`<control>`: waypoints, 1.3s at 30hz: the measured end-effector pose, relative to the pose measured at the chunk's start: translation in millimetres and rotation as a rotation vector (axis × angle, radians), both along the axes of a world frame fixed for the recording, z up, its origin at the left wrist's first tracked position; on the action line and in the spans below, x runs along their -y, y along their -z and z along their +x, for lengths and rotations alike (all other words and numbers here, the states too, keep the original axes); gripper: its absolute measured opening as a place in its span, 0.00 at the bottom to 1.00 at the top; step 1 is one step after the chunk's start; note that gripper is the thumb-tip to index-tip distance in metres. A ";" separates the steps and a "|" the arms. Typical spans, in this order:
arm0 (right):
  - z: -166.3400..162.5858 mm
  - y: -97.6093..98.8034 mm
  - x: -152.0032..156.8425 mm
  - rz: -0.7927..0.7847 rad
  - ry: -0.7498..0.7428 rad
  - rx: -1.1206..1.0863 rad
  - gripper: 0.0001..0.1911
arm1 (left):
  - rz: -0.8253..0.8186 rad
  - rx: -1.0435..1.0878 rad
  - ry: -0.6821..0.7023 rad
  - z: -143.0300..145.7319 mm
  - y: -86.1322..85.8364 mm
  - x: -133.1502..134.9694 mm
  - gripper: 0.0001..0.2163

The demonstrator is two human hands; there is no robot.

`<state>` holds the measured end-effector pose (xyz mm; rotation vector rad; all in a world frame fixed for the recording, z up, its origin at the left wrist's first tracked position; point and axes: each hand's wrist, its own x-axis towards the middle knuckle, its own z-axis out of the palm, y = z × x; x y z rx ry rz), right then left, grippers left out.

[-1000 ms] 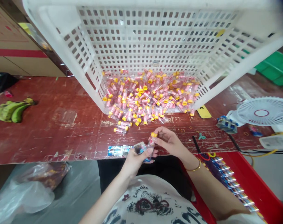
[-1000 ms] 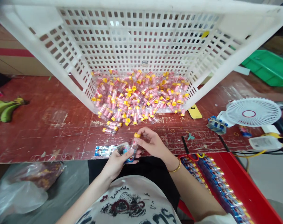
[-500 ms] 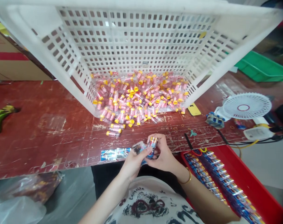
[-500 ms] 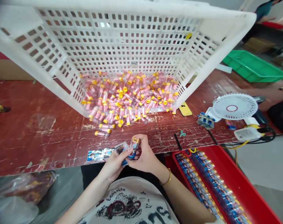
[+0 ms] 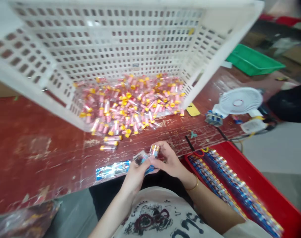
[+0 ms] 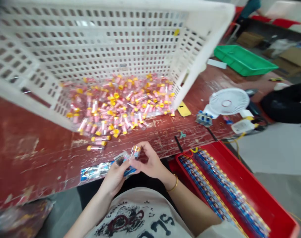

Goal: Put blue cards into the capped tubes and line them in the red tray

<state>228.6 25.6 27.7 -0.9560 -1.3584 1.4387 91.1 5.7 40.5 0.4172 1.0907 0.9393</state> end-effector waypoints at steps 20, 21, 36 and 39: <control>339.0 142.8 72.1 -0.711 1.180 0.746 0.11 | -0.096 -0.189 0.404 46.8 10.1 -1.8 0.25; 339.1 145.5 69.7 -0.695 1.196 0.781 0.12 | -0.096 -0.177 0.400 46.3 9.9 -2.5 0.25; 59.4 77.5 -16.0 0.491 0.341 0.615 0.08 | -0.028 -0.217 -0.036 -43.0 26.5 16.5 0.18; -60.9 57.1 -47.0 0.609 -0.008 0.516 0.10 | -0.055 -0.185 -0.208 -74.2 27.5 29.1 0.16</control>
